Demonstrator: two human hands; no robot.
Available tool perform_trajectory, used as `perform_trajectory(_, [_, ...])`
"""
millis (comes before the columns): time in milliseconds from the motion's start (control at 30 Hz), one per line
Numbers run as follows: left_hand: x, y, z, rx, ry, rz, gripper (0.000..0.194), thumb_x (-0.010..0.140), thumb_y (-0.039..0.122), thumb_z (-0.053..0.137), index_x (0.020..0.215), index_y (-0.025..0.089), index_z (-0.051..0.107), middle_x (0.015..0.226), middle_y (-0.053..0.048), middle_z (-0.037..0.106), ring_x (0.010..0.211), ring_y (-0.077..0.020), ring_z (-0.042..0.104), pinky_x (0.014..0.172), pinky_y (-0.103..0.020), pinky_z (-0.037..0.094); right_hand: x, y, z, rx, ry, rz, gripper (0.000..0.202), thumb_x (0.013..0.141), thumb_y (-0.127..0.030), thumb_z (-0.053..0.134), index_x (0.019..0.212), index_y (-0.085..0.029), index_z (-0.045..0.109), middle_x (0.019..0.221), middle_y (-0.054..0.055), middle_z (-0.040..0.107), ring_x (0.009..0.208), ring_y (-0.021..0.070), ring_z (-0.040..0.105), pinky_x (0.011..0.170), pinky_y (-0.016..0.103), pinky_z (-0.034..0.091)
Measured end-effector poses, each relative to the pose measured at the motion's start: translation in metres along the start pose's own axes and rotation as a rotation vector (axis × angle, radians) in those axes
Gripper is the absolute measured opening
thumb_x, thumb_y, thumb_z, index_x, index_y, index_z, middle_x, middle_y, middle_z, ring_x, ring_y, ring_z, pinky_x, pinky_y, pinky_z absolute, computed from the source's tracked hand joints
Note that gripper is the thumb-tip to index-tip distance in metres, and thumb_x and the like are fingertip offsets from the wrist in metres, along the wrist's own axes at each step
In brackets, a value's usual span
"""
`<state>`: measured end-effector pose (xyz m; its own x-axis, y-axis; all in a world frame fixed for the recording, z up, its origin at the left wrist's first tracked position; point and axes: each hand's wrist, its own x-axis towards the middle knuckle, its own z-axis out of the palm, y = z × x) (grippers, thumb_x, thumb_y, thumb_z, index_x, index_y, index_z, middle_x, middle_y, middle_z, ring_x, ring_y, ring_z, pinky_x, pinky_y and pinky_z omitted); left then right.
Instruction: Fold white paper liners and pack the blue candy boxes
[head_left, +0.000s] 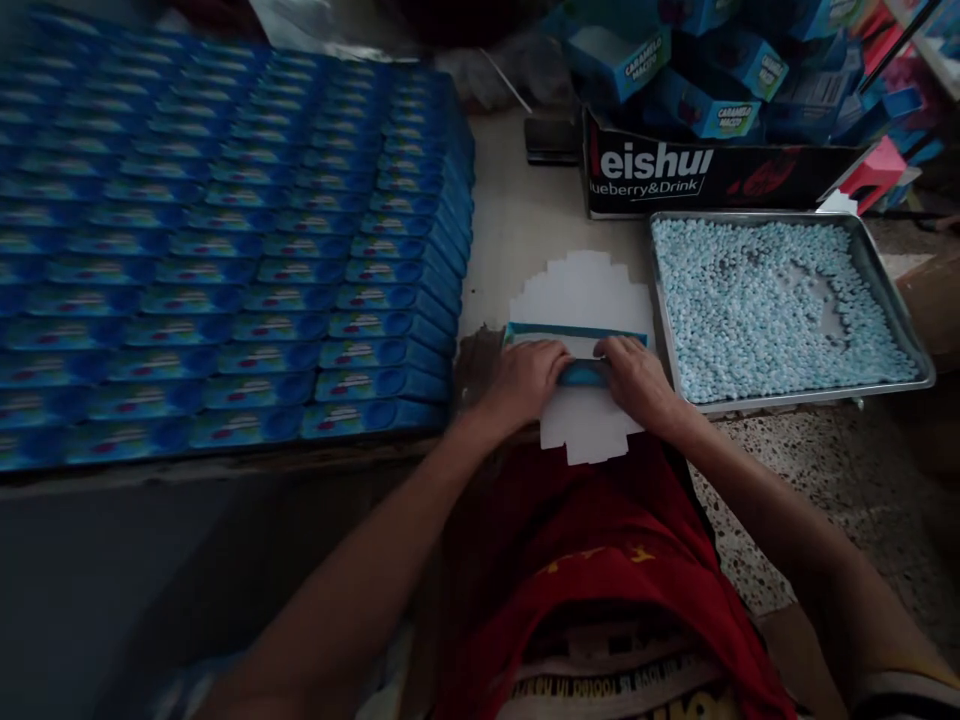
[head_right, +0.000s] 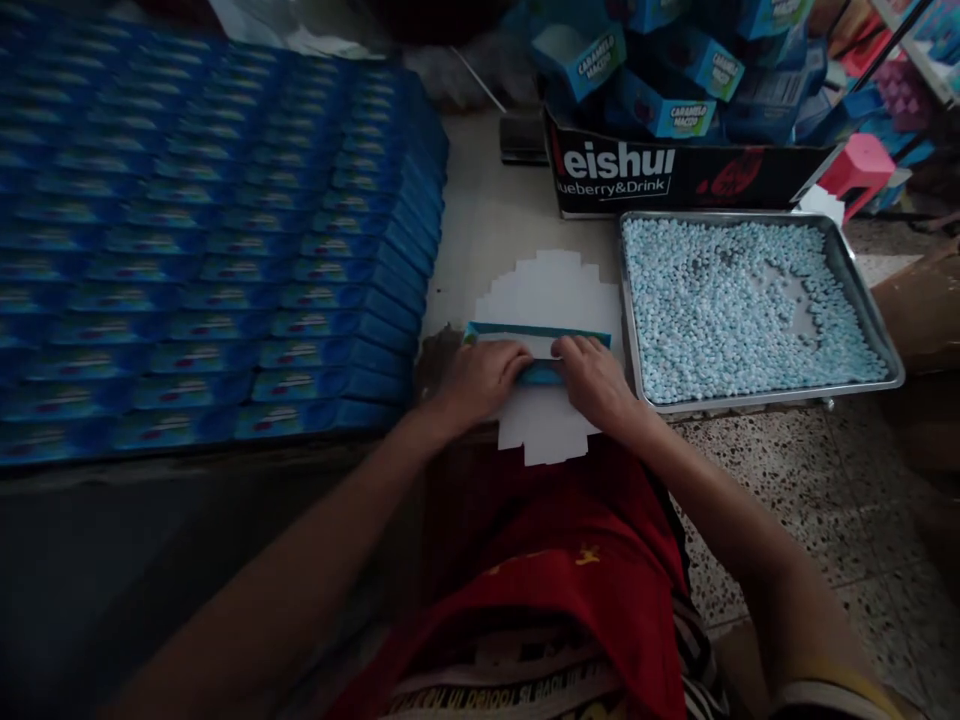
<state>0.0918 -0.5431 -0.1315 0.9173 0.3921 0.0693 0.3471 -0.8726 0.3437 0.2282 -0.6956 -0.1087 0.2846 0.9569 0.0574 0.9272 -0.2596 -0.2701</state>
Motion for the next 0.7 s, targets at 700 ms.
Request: perform_trajectory(700, [-0.008,-0.027,0.017,0.184,0.000,0.165,0.032,0.102,0.047,0.055,0.085,0.022,0.066,0.089,-0.007,0.072,0.091,-0.0263,0.065,0.073,-0.037,0.042,0.007,-0.029,0.015,-0.196,-0.191,0.234,0.036,0.104,-0.049,0.054,0.110,-0.015,0.063,0.110,0.015,0.069,0.107,0.0304,0.065,0.084,0.041,0.052])
